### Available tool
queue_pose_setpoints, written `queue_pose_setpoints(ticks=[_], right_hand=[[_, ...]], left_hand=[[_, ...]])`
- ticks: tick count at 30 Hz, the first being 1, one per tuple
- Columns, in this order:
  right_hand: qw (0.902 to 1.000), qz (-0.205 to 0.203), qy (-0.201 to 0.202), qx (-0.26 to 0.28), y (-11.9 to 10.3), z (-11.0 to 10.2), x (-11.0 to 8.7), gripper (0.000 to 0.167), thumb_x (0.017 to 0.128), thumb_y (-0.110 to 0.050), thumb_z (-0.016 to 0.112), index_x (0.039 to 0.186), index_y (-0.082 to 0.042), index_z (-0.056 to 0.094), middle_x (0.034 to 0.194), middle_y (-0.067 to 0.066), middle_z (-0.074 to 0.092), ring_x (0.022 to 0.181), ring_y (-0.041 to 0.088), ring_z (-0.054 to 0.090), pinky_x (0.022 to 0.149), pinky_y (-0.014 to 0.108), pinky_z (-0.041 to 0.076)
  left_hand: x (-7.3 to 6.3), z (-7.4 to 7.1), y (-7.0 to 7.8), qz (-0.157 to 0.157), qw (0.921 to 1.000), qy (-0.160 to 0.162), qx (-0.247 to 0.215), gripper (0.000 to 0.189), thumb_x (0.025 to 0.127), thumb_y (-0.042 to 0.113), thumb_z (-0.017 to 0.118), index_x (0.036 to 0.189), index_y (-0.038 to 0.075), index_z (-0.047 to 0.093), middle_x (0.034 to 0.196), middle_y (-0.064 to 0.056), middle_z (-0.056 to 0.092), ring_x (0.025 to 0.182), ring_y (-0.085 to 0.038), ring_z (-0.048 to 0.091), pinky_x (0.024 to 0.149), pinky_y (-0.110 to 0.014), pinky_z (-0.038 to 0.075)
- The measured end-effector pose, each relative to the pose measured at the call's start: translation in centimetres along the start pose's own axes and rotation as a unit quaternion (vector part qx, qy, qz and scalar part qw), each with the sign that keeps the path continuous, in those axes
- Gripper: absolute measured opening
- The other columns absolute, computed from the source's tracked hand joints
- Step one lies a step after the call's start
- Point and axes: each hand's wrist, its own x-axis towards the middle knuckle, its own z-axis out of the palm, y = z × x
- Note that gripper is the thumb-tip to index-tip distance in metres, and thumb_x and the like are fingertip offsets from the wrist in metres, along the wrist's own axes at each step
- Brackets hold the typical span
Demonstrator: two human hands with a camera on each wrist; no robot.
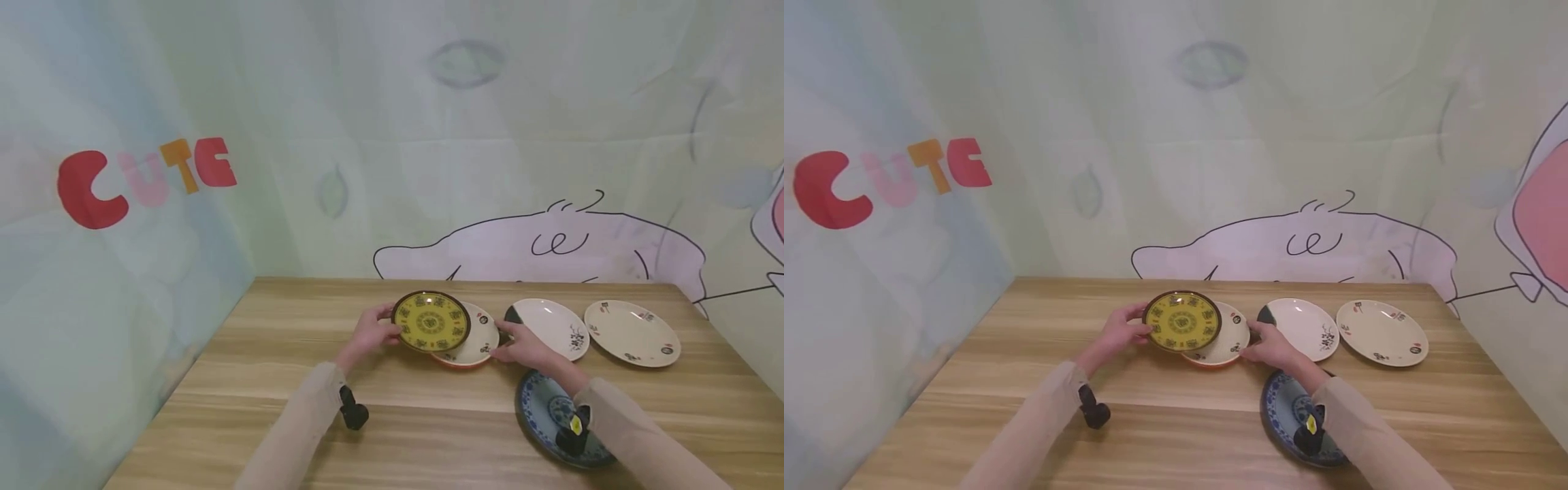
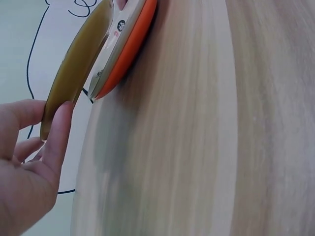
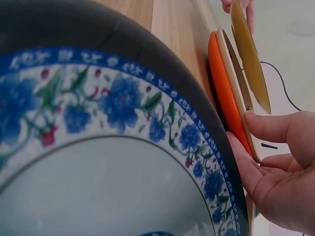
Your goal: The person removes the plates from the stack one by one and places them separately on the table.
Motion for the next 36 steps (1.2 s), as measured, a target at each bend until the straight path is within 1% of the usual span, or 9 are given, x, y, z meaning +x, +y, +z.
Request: queue_pose_setpoints(ticks=[3, 5, 11, 14, 17, 21, 28, 31, 36], right_hand=[[1.0000, 0.002, -0.001, -0.001, -0.1, 0.0, 0.0, 0.075, 0.080, -0.008, 0.066, 0.137, 0.011, 0.023, 0.118, 0.026, 0.053, 0.066, 0.012, 0.058, 0.059, 0.026, 0.050], [1.0000, 0.004, 0.000, 0.002, -0.1, 0.0, -0.1, 0.074, 0.080, -0.007, 0.066, 0.137, 0.011, 0.023, 0.118, 0.026, 0.053, 0.067, 0.013, 0.059, 0.060, 0.026, 0.051], [0.9999, 0.010, 0.004, -0.012, -0.2, 0.0, 0.0, 0.073, 0.080, -0.010, 0.066, 0.137, 0.011, 0.024, 0.133, 0.030, 0.039, 0.070, 0.013, 0.056, 0.064, 0.026, 0.050], [0.9998, 0.015, 0.002, -0.012, -0.2, 0.0, 0.0, 0.073, 0.080, -0.010, 0.065, 0.138, 0.010, 0.024, 0.119, 0.025, 0.052, 0.070, 0.014, 0.057, 0.064, 0.026, 0.049], [0.9998, 0.018, 0.001, -0.007, -0.1, 0.1, 0.1, 0.074, 0.080, -0.010, 0.065, 0.138, 0.010, 0.024, 0.103, 0.016, 0.061, 0.068, 0.014, 0.058, 0.062, 0.026, 0.050], [0.9997, 0.019, 0.005, -0.011, 0.0, 0.1, 0.2, 0.074, 0.079, -0.011, 0.066, 0.138, 0.009, 0.024, 0.109, 0.017, 0.059, 0.070, 0.014, 0.057, 0.064, 0.025, 0.050], [0.9996, 0.024, 0.006, -0.015, 0.0, 0.1, 0.2, 0.075, 0.079, -0.011, 0.066, 0.138, 0.009, 0.025, 0.091, 0.010, 0.063, 0.069, 0.014, 0.058, 0.062, 0.025, 0.049], [0.9995, 0.026, 0.007, -0.017, -0.1, 0.2, 0.2, 0.074, 0.079, -0.011, 0.066, 0.138, 0.009, 0.025, 0.098, 0.011, 0.063, 0.071, 0.013, 0.058, 0.064, 0.025, 0.049], [0.9994, 0.030, 0.008, -0.016, -0.2, 0.2, 0.2, 0.074, 0.080, -0.011, 0.066, 0.138, 0.009, 0.025, 0.113, 0.020, 0.057, 0.072, 0.013, 0.058, 0.066, 0.026, 0.051]], left_hand=[[-0.1, -0.6, 0.2, -0.003, 0.9998, 0.019, -0.006, 0.058, 0.078, -0.011, 0.058, 0.132, -0.004, 0.040, 0.125, -0.027, 0.047, 0.068, -0.017, 0.062, 0.068, -0.034, 0.057], [-0.1, -1.0, 0.2, -0.006, 0.9996, 0.028, -0.007, 0.058, 0.078, -0.011, 0.059, 0.132, -0.004, 0.041, 0.125, -0.027, 0.047, 0.066, -0.016, 0.061, 0.068, -0.034, 0.057], [-0.5, -2.0, 0.5, -0.019, 0.9985, 0.051, -0.005, 0.058, 0.078, -0.009, 0.059, 0.133, -0.002, 0.040, 0.128, -0.026, 0.044, 0.066, -0.014, 0.060, 0.070, -0.034, 0.057], [-0.7, -2.5, 0.6, -0.022, 0.9981, 0.057, -0.009, 0.060, 0.078, -0.010, 0.059, 0.134, -0.003, 0.038, 0.129, -0.026, 0.043, 0.065, -0.013, 0.060, 0.072, -0.036, 0.056], [-0.7, -3.1, 0.4, -0.022, 0.9976, 0.063, -0.017, 0.061, 0.078, -0.011, 0.059, 0.134, -0.004, 0.037, 0.130, -0.027, 0.042, 0.064, -0.013, 0.060, 0.071, -0.034, 0.056], [-0.7, -3.9, 0.0, -0.022, 0.9968, 0.072, -0.028, 0.061, 0.077, -0.012, 0.058, 0.134, -0.005, 0.037, 0.130, -0.027, 0.042, 0.063, -0.012, 0.060, 0.068, -0.031, 0.057], [-0.9, -4.9, -0.6, -0.022, 0.9958, 0.082, -0.033, 0.059, 0.077, -0.013, 0.058, 0.132, -0.004, 0.040, 0.128, -0.028, 0.043, 0.065, -0.013, 0.060, 0.063, -0.025, 0.056], [-1.1, -5.3, -0.8, -0.026, 0.9952, 0.088, -0.033, 0.060, 0.076, -0.014, 0.058, 0.132, -0.004, 0.040, 0.128, -0.028, 0.043, 0.065, -0.013, 0.060, 0.061, -0.023, 0.056], [-1.6, -5.9, -0.9, -0.034, 0.9943, 0.095, -0.032, 0.063, 0.076, -0.014, 0.058, 0.134, -0.003, 0.037, 0.129, -0.028, 0.042, 0.064, -0.012, 0.059, 0.061, -0.022, 0.056]])
